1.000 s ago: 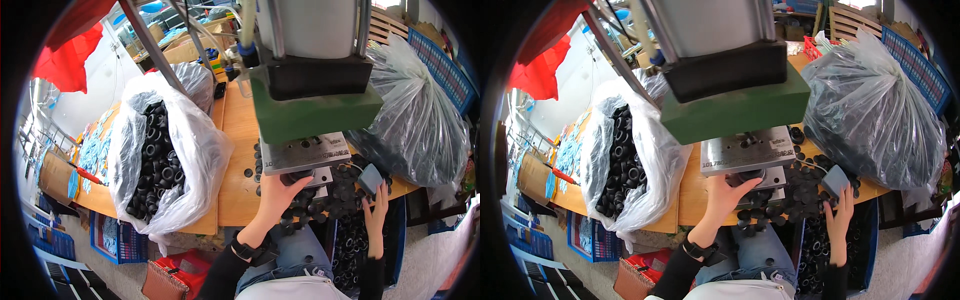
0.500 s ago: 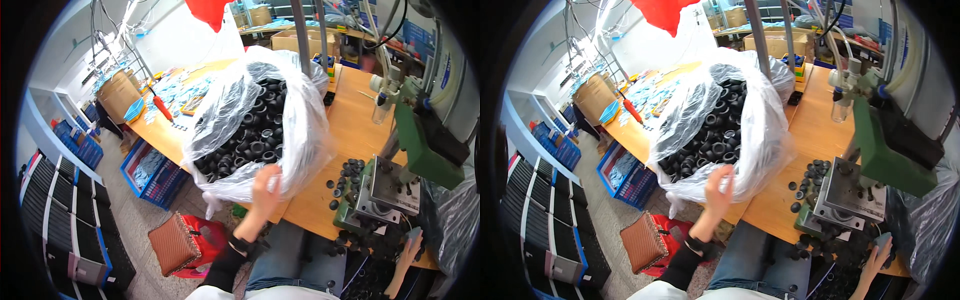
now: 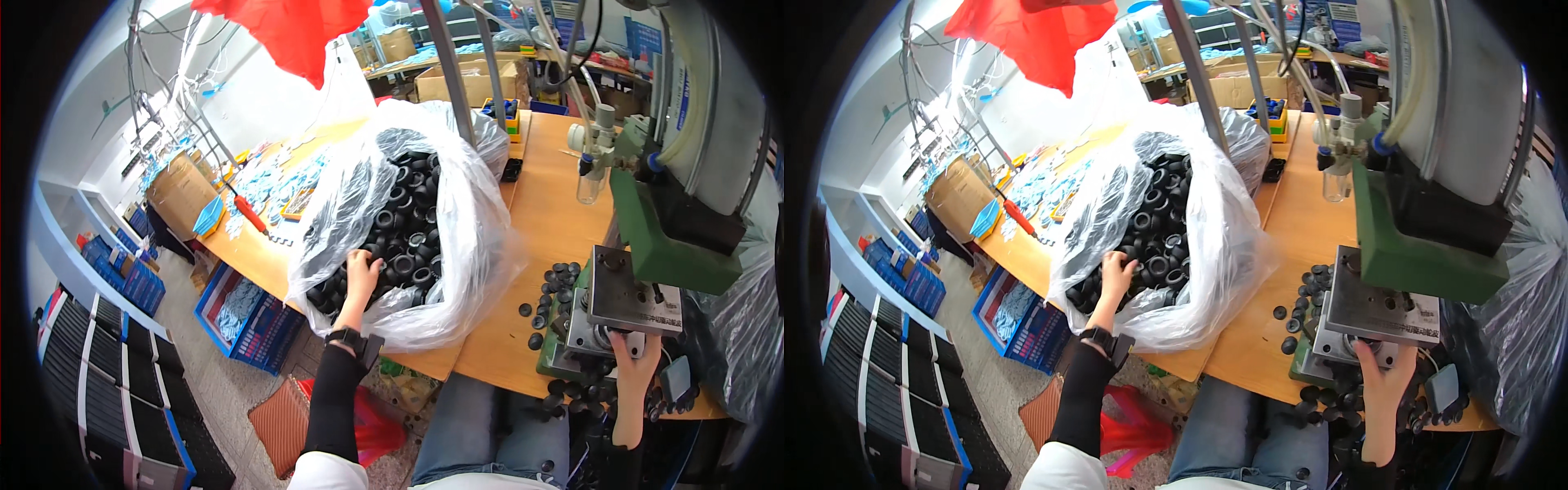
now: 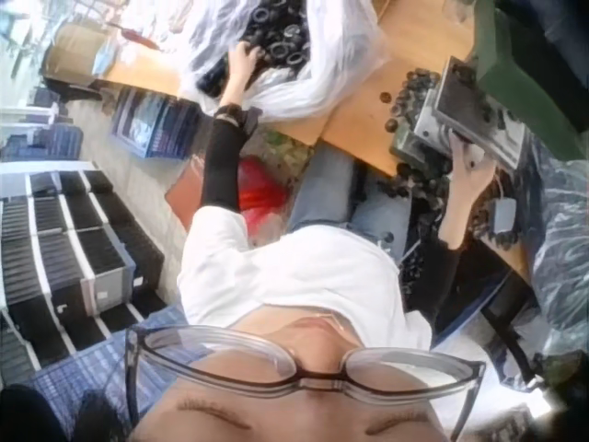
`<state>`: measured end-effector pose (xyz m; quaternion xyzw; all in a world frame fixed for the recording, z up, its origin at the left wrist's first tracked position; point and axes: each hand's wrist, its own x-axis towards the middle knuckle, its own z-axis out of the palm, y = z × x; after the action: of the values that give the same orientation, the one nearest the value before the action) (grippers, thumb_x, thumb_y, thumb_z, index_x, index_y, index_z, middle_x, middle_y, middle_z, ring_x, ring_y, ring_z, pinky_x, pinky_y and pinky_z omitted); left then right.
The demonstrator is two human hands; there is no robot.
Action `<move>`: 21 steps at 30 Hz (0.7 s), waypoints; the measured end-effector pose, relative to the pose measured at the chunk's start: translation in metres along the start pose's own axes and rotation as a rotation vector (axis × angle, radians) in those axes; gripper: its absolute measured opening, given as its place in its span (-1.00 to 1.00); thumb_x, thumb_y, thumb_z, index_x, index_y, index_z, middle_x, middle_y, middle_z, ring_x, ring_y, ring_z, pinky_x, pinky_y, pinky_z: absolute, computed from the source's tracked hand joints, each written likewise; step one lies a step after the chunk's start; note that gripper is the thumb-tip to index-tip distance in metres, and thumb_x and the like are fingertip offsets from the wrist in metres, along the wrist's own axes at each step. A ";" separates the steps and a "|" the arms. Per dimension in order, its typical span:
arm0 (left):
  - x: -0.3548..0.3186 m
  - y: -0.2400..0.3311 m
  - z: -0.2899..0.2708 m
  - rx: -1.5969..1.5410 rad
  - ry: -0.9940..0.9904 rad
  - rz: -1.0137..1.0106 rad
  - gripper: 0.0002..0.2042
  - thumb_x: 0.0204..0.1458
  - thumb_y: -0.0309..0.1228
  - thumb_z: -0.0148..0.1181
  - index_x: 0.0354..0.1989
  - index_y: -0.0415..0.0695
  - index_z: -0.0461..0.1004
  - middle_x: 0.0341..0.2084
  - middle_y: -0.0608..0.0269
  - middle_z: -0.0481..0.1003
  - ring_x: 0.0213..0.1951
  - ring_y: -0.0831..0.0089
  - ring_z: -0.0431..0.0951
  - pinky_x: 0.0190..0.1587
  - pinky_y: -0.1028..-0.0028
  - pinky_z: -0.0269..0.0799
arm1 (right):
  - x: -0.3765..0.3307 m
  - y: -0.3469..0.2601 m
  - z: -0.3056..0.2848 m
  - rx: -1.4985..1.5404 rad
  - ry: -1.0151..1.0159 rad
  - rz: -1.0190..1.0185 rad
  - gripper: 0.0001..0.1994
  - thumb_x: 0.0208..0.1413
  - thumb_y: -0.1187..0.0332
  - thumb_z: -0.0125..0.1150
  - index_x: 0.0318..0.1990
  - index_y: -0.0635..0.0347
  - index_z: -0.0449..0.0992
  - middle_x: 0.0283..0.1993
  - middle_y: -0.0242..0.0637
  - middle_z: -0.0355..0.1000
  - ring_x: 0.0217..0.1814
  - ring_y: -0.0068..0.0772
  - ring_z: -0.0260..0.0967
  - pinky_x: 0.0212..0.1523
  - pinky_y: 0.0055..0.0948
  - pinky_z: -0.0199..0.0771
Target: The person sits at a workbench and repeatedly picks up small black rubber rings from a plastic bag. They place each ring into a metal mold on a press machine, operate the lever to press the item, and then remove the processed ring. The person continues this repetitive cycle throughout the video.
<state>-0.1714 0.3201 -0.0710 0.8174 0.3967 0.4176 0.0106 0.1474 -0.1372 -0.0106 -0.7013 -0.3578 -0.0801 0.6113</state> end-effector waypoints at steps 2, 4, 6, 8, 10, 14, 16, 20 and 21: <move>0.004 0.033 -0.015 -0.143 0.037 -0.139 -0.75 -0.13 -0.46 0.34 -0.36 -0.31 0.39 -0.07 -0.06 0.27 -0.25 0.18 0.44 -0.29 0.37 0.45 | 0.005 0.006 -0.001 0.106 -0.029 0.054 -0.53 -0.11 0.49 0.35 -0.01 0.37 0.33 -0.21 -0.22 0.37 -0.20 -0.37 0.29 -0.08 -0.45 0.28; 0.002 0.086 -0.047 -0.319 -0.051 -0.163 -0.76 -0.07 -0.47 0.30 -0.33 -0.32 0.38 0.02 -0.03 0.21 -0.24 0.28 0.47 -0.31 0.47 0.48 | 0.004 -0.008 0.008 0.129 0.038 0.112 -0.63 -0.11 0.50 0.36 -0.13 0.35 0.39 -0.17 -0.20 0.34 -0.10 -0.37 0.25 -0.08 -0.41 0.26; -0.005 0.112 -0.056 -0.433 -0.147 -0.023 -0.69 -0.10 -0.49 0.33 -0.21 -0.26 0.36 0.00 0.05 0.35 -0.25 0.40 0.50 -0.30 0.49 0.47 | -0.006 -0.007 0.012 -0.076 0.088 0.046 -0.64 -0.13 0.45 0.39 -0.16 0.32 0.40 -0.15 -0.19 0.34 -0.04 -0.31 0.25 -0.05 -0.36 0.26; -0.015 0.167 -0.060 -0.727 -0.202 -0.051 -0.52 -0.16 -0.50 0.38 -0.06 -0.17 0.27 -0.04 0.16 0.44 -0.20 0.48 0.49 -0.24 0.52 0.41 | -0.012 -0.006 0.008 -0.576 0.085 -0.209 -0.50 -0.21 0.32 0.45 -0.10 0.30 0.40 -0.14 -0.14 0.36 -0.04 -0.03 0.24 0.01 -0.20 0.23; -0.033 0.214 -0.061 -0.943 -0.305 -0.094 -0.41 -0.21 -0.51 0.41 0.03 -0.18 0.24 -0.03 0.22 0.45 -0.07 0.51 0.44 -0.14 0.56 0.33 | -0.015 0.003 0.004 -0.289 0.079 0.004 -0.48 -0.21 0.33 0.45 -0.06 0.32 0.38 -0.12 -0.17 0.37 -0.02 -0.14 0.27 0.01 -0.29 0.25; -0.068 0.299 -0.043 -1.082 -0.548 0.098 -0.41 -0.23 -0.62 0.38 0.08 -0.27 0.34 0.03 0.09 0.34 0.04 0.40 0.38 0.06 0.49 0.29 | -0.026 -0.006 -0.024 -0.079 0.250 0.143 -0.50 -0.16 0.43 0.40 -0.01 0.33 0.37 -0.05 -0.21 0.35 0.00 -0.35 0.30 0.03 -0.43 0.26; -0.076 0.342 -0.029 -1.136 -0.623 0.104 -0.47 -0.21 -0.56 0.39 0.03 -0.30 0.39 0.05 0.11 0.31 0.06 0.43 0.35 0.07 0.50 0.26 | -0.042 -0.012 -0.057 -0.138 0.283 0.175 -0.50 -0.15 0.45 0.38 0.00 0.32 0.37 -0.03 -0.20 0.35 0.01 -0.33 0.30 0.05 -0.42 0.25; -0.084 0.395 -0.003 -1.167 -0.634 0.086 -0.58 -0.22 -0.45 0.42 -0.12 -0.23 0.48 -0.13 0.08 0.45 -0.22 0.40 0.52 -0.24 0.50 0.43 | -0.111 0.018 -0.133 -0.340 0.287 0.310 -0.50 -0.14 0.47 0.36 0.03 0.28 0.38 0.02 -0.19 0.33 0.03 -0.31 0.32 0.01 -0.42 0.31; -0.085 0.403 -0.001 -1.189 -0.677 0.018 -0.61 -0.22 -0.44 0.42 -0.15 -0.24 0.48 -0.18 0.09 0.48 -0.27 0.41 0.54 -0.29 0.52 0.44 | -0.130 0.023 -0.148 -0.390 0.305 0.369 -0.51 -0.13 0.46 0.36 0.03 0.27 0.39 0.02 -0.21 0.34 0.02 -0.33 0.32 -0.02 -0.43 0.32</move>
<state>0.0572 -0.0119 0.0127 0.7614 0.0681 0.2860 0.5777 0.1143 -0.3250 -0.0654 -0.8385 -0.1063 -0.1393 0.5160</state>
